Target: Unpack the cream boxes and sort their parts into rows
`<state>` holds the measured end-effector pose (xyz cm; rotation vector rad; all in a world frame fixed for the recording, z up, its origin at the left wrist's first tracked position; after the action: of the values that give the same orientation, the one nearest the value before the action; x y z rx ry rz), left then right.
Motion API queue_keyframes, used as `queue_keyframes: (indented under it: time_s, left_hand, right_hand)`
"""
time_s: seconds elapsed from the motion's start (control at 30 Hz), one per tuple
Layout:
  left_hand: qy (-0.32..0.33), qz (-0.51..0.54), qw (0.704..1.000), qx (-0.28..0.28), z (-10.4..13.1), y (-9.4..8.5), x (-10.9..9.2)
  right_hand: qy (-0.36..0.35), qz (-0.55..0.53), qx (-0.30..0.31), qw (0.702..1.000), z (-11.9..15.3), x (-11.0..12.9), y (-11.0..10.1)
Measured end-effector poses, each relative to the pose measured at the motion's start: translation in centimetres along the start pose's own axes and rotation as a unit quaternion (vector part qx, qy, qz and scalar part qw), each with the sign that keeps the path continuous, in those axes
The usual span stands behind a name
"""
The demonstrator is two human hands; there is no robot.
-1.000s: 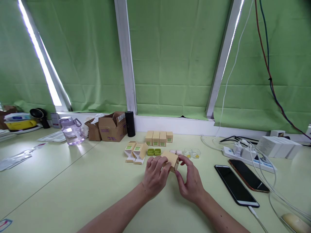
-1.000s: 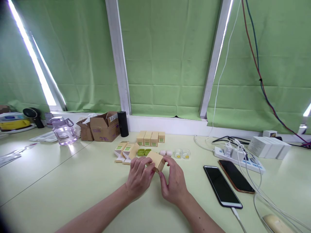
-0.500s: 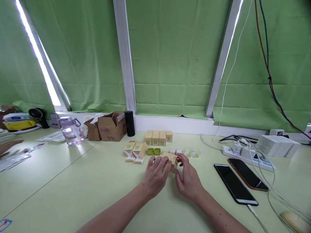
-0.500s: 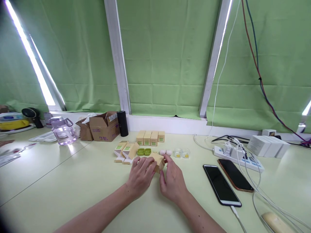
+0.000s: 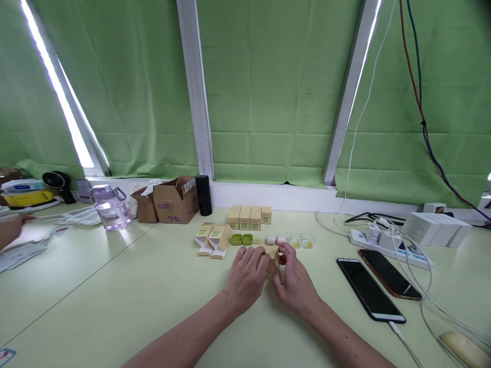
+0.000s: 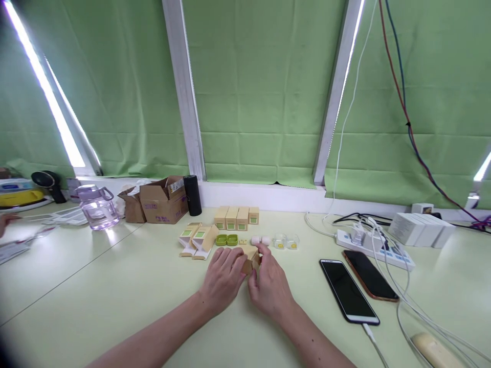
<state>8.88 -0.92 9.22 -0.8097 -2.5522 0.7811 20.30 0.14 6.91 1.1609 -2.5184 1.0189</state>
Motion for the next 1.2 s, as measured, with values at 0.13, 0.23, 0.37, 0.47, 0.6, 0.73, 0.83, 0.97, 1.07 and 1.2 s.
queue_keyframes:
  time_s: [0.13, 0.23, 0.37, 0.47, 0.6, 0.73, 0.83, 0.97, 1.07, 1.2]
  left_hand:
    - [-0.038, 0.040, 0.998, 0.024, 0.1, 0.6, 0.4]
    - [-0.055, 0.062, 0.996, 0.034, 0.3, 1.0, 0.5]
    - [-0.074, 0.090, 0.992, 0.046, 0.6, 1.5, 0.7]
    - [-0.098, 0.104, 0.988, 0.065, 0.9, 1.9, 1.1]
    - [-0.133, 0.140, 0.979, 0.058, 1.0, 1.9, 2.1]
    - [-0.156, 0.164, 0.973, 0.042, 1.1, 2.0, 2.8]
    - [-0.166, 0.170, 0.970, 0.041, 1.3, 2.2, 3.1]
    - [-0.162, 0.181, 0.969, 0.048, 1.3, 2.4, 3.0]
    - [-0.147, 0.189, 0.969, 0.065, 1.1, 2.4, 2.6]
    - [-0.144, 0.191, 0.967, 0.084, 1.0, 2.4, 2.3]
  right_hand:
    - [0.024, 0.010, 0.007, 1.000, 0.2, -0.7, 0.4]
    - [0.032, 0.020, 0.006, 0.999, 0.2, -0.9, 0.6]
    - [0.037, 0.018, 0.009, 0.999, 0.1, -1.1, 0.8]
    - [0.058, 0.011, 0.007, 0.998, -0.1, -1.5, 0.4]
    - [0.093, -0.031, -0.005, 0.995, -0.6, -1.9, -0.5]
    - [0.073, -0.071, -0.062, 0.993, -1.0, -1.6, -1.7]
    - [0.036, -0.066, -0.129, 0.989, -1.2, -1.5, -2.8]
    - [-0.035, -0.041, -0.181, 0.982, -1.3, -1.6, -3.8]
    - [-0.082, -0.027, -0.181, 0.980, -1.4, -1.9, -3.9]
    - [-0.135, -0.026, -0.153, 0.979, -1.4, -1.9, -3.6]
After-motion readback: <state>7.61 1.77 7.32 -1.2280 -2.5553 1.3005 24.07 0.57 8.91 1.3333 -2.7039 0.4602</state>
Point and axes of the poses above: each hand's wrist, its own z-axis away from the middle knuckle, its own y-axis out of the palm, x = y × z, the point moved 9 cm from there along -z, towards the middle knuckle, and after that the axes turned 8 degrees about -x, right-handed, at the moved point
